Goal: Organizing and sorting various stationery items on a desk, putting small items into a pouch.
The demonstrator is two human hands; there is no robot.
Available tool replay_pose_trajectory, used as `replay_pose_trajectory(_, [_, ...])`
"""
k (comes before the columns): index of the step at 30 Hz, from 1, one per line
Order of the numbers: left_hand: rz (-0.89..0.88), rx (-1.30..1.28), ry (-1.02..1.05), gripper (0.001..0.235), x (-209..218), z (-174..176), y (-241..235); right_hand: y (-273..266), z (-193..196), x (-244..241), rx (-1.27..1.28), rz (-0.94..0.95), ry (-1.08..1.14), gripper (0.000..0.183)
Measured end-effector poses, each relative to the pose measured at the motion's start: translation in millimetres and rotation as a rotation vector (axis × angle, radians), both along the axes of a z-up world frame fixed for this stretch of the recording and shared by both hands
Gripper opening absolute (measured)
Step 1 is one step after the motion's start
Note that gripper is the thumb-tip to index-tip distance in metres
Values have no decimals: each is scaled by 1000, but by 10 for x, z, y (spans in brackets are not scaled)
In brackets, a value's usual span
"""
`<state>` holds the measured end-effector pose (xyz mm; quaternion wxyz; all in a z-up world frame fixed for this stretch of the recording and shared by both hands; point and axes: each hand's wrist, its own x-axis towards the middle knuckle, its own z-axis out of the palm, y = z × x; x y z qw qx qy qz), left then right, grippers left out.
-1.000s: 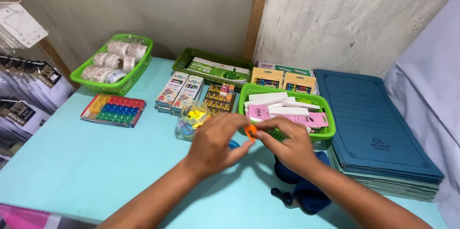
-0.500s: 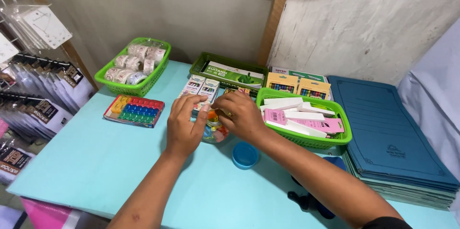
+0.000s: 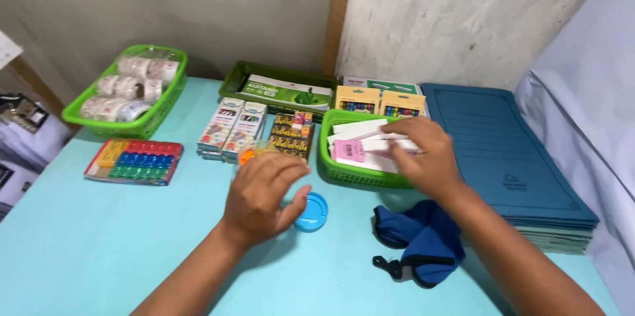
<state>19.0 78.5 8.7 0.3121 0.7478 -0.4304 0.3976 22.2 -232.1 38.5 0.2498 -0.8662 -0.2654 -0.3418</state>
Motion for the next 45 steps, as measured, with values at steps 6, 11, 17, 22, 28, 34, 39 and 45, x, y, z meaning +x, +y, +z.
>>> replay_pose_trajectory(6, [-141, 138, 99, 28, 154, 110, -494, -696, -60, -181, 127, -246, 146, 18])
replay_pose_trajectory(11, [-158, 162, 219, 25, 382, 95, -1052, -966, -222, -236, -17, -301, 176, 18])
replay_pose_trajectory(17, [-128, 225, 367, 25, 585, -20, -1522, -1036, -310, -283, -127, -338, 229, 16])
replay_pose_trajectory(22, [-69, 314, 386, 19, 607, -79, -1540, -967, -303, -357, -182, -218, 183, 18])
replay_pose_trajectory(28, [-83, 314, 431, 20, 608, -45, -1494, -927, -411, -332, -262, -182, 201, 24])
replay_pose_trajectory(34, [-86, 261, 347, 16, 572, -38, -1488, -849, -353, -378, -273, -149, 65, 24])
replay_pose_trajectory(39, [-99, 147, 365, 15, 569, -47, -1482, -793, -444, -453, -298, -24, -22, 13])
replay_pose_trajectory(45, [-152, -175, 503, 16, 450, 81, -1338, -437, -267, -664, -319, 193, 70, 28])
